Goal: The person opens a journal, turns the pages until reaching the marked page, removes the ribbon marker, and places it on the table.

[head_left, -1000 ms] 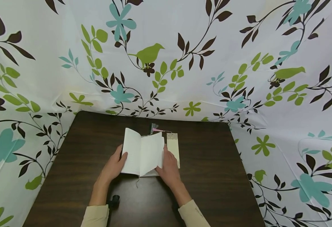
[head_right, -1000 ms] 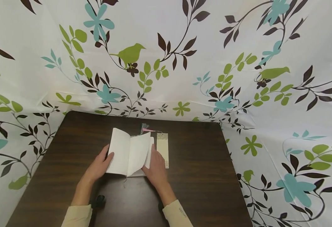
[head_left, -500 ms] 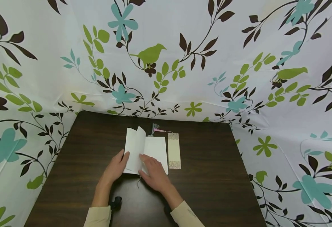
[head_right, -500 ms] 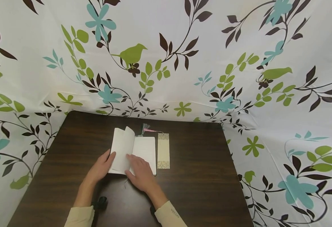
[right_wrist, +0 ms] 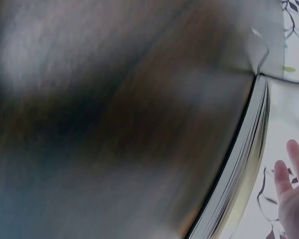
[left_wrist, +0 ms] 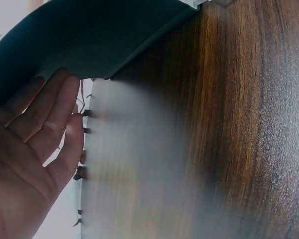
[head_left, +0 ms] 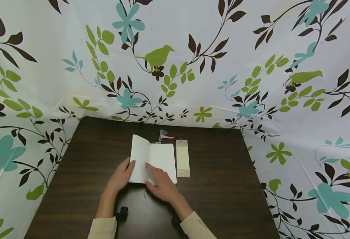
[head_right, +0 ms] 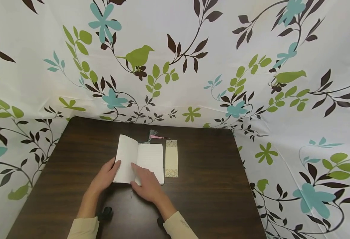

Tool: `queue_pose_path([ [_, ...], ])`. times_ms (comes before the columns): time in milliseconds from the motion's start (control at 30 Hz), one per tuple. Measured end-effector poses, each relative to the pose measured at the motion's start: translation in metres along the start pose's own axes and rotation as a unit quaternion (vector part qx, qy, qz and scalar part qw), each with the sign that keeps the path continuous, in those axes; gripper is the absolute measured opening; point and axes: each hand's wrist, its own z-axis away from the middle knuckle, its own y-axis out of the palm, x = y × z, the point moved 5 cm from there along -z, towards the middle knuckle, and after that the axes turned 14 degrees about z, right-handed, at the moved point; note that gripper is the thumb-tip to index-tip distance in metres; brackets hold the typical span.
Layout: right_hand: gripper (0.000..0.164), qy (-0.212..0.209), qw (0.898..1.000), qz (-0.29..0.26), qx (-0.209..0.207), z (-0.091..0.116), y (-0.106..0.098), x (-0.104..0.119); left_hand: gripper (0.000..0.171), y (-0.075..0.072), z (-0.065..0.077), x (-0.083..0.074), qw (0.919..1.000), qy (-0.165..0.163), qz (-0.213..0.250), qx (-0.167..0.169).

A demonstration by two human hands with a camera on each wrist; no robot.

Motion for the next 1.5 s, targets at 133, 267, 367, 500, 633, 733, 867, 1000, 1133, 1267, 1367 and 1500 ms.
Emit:
queue_pose_path([
  [133, 0.066, 0.029, 0.999, -0.005, 0.017, 0.002, -0.003, -0.016, 0.063, 0.001, 0.002, -0.002, 1.0, -0.001, -0.009, 0.0],
  [267, 0.056, 0.038, 0.997, 0.049, 0.04, 0.005, -0.004, -0.03, 0.066, 0.001, 0.003, -0.002, 0.9999, -0.002, -0.016, 0.002],
  [367, 0.053, 0.045, 0.995, 0.071, 0.058, 0.01, -0.005, -0.039, 0.068, 0.002, 0.004, -0.001, 0.9998, -0.003, -0.02, 0.007],
  [500, 0.053, 0.06, 0.992, 0.076, 0.076, 0.019, -0.005, -0.051, 0.068, 0.002, 0.004, 0.0, 0.9998, -0.005, -0.019, 0.01],
  [633, 0.055, 0.061, 0.991, 0.083, 0.084, 0.027, -0.004, -0.06, 0.064, 0.0, 0.003, -0.002, 0.9998, 0.002, -0.02, -0.001],
  [733, 0.055, 0.055, 0.991, 0.088, 0.081, 0.029, -0.004, -0.063, 0.061, 0.0, 0.002, -0.003, 0.9998, 0.007, -0.019, -0.006],
  [867, 0.055, 0.053, 0.99, 0.099, 0.085, 0.03, -0.002, -0.067, 0.061, 0.002, 0.001, -0.005, 0.9997, 0.01, -0.02, -0.006],
  [1000, 0.052, 0.054, 0.99, 0.099, 0.09, 0.03, -0.002, -0.068, 0.061, 0.002, 0.0, -0.005, 0.9997, 0.008, -0.02, -0.008],
  [1133, 0.048, 0.053, 0.991, 0.083, 0.094, 0.029, -0.007, -0.066, 0.058, 0.001, 0.0, -0.006, 0.9999, 0.003, -0.009, -0.01],
  [1267, 0.042, 0.051, 0.991, 0.071, 0.097, 0.03, -0.01, -0.064, 0.057, 0.001, 0.0, -0.007, 0.9999, 0.002, -0.007, -0.014],
  [1367, 0.039, 0.047, 0.992, 0.069, 0.095, 0.03, -0.01, -0.063, 0.057, 0.001, 0.0, -0.006, 0.9998, 0.001, -0.009, -0.015],
  [1500, 0.036, 0.046, 0.993, 0.064, 0.091, 0.03, -0.01, -0.062, 0.059, 0.0, 0.001, -0.006, 0.9998, 0.0, -0.015, -0.014],
])
